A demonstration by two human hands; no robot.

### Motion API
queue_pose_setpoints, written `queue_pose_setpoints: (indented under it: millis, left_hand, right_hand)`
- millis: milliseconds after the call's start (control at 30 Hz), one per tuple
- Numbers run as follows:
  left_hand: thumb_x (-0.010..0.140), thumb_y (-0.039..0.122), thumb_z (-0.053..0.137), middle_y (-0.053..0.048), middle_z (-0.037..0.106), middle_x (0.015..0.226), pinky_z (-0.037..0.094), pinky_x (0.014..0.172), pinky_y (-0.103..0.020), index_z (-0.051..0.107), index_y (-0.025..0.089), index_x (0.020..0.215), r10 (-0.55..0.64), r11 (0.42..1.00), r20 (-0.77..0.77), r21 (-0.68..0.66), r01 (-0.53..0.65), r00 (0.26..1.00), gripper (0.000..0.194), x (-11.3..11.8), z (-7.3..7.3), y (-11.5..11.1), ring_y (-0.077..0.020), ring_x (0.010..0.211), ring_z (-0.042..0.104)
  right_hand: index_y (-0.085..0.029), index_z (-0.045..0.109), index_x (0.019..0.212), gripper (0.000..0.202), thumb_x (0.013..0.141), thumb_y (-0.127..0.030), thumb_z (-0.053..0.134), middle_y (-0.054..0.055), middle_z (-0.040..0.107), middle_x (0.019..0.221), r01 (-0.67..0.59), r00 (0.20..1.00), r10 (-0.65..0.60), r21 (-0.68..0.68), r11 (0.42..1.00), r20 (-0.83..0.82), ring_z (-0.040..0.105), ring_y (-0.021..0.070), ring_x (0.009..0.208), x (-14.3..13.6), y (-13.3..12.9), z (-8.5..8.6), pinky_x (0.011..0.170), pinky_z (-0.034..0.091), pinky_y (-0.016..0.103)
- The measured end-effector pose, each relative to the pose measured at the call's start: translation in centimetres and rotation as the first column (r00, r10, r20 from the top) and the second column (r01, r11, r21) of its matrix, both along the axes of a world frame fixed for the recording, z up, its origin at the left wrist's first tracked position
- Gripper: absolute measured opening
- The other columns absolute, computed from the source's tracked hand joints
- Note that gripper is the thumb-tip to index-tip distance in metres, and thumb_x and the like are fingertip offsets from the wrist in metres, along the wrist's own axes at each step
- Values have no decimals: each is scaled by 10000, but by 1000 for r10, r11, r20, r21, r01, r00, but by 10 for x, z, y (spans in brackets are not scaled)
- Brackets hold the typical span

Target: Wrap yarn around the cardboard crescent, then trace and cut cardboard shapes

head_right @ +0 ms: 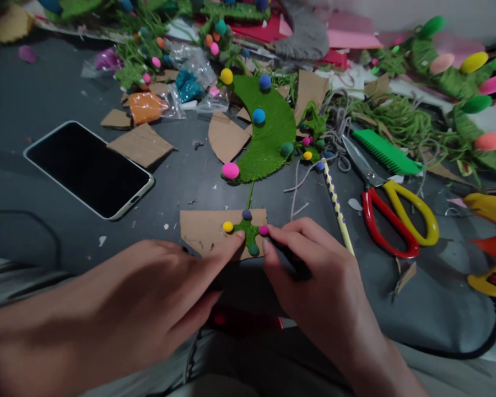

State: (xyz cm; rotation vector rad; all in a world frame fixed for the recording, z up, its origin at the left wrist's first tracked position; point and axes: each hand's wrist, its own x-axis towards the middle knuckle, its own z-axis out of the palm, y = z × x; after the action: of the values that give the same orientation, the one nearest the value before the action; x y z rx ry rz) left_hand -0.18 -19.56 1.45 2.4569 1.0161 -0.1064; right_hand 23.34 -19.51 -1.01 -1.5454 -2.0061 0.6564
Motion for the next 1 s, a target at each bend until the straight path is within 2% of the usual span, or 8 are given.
queue_pose_setpoints:
  millis: [100, 200, 367, 433, 567, 700, 833, 1000]
  left_hand:
    - [876, 277, 528, -44, 640, 616, 187, 425, -375, 233, 0, 1620, -70, 984, -96, 159, 85, 993, 847, 3, -1, -2, -222, 427, 487]
    - [861, 301, 541, -62, 628, 603, 195, 424, -379, 308, 22, 1607, -114, 958, -154, 247, 149, 982, 829, 6, -2, -4, -222, 429, 476]
    - [907, 309, 514, -75, 646, 619, 236, 412, -376, 340, 62, 1605, -101, 979, -135, 164, 123, 986, 761, 10, 0, -4, -208, 415, 471]
    - [932, 301, 496, -79, 647, 627, 260, 419, -371, 351, 62, 1600, -100, 976, -151, 178, 127, 983, 724, 11, 3, -5, -202, 420, 470]
    - [956, 261, 490, -105, 696, 763, 288, 437, -337, 323, -46, 1574, -178, 949, -190, 225, 220, 965, 710, 11, 7, -6, -177, 468, 489]
    - [958, 258, 484, -100, 698, 779, 285, 446, -325, 340, -40, 1565, -191, 945, -196, 228, 234, 962, 691, 10, 7, -6, -168, 479, 482]
    - [986, 208, 400, -167, 728, 994, 283, 447, -339, 451, 14, 1519, -270, 922, -202, 228, 314, 941, 570, 9, 5, -5, -171, 533, 511]
    - [1022, 217, 326, -153, 725, 892, 314, 447, -360, 376, -34, 1548, -205, 947, -184, 210, 242, 961, 585, 10, 7, -5, -186, 505, 489]
  right_hand:
    - [-266, 756, 1064, 139, 947, -269, 681, 46, 692, 959, 16, 1000, -16, 0, 1000, 8, 654, 190, 819, -2, 0, 0, 691, 521, 349]
    - [-255, 763, 1072, 150, 951, -275, 678, 41, 699, 949, 34, 999, -35, 26, 999, 31, 658, 179, 798, -3, 1, 0, 678, 517, 338]
    - [-240, 763, 1062, 154, 963, -291, 657, 54, 712, 954, 35, 998, -37, 42, 998, 44, 671, 188, 799, -4, 1, 1, 675, 517, 342]
    - [-233, 765, 1060, 151, 960, -280, 662, 49, 712, 955, 38, 998, -41, 55, 998, 53, 670, 178, 793, -5, 1, 1, 671, 514, 328]
    - [-207, 771, 1061, 152, 950, -258, 682, 32, 712, 940, 41, 996, -48, 95, 995, 69, 672, 148, 781, -7, 1, -1, 670, 500, 296]
    - [-212, 768, 1073, 162, 957, -257, 664, 38, 714, 944, 40, 997, -45, 87, 995, 63, 673, 158, 773, -8, 1, -2, 660, 498, 313]
    - [-221, 763, 1045, 144, 968, -256, 647, 32, 711, 924, 39, 997, -45, 83, 996, 64, 669, 155, 756, -7, 0, -1, 640, 494, 319]
    - [-224, 765, 1029, 124, 959, -248, 665, 27, 711, 921, 40, 997, -46, 91, 995, 60, 671, 151, 765, -7, 0, 0, 641, 495, 316]
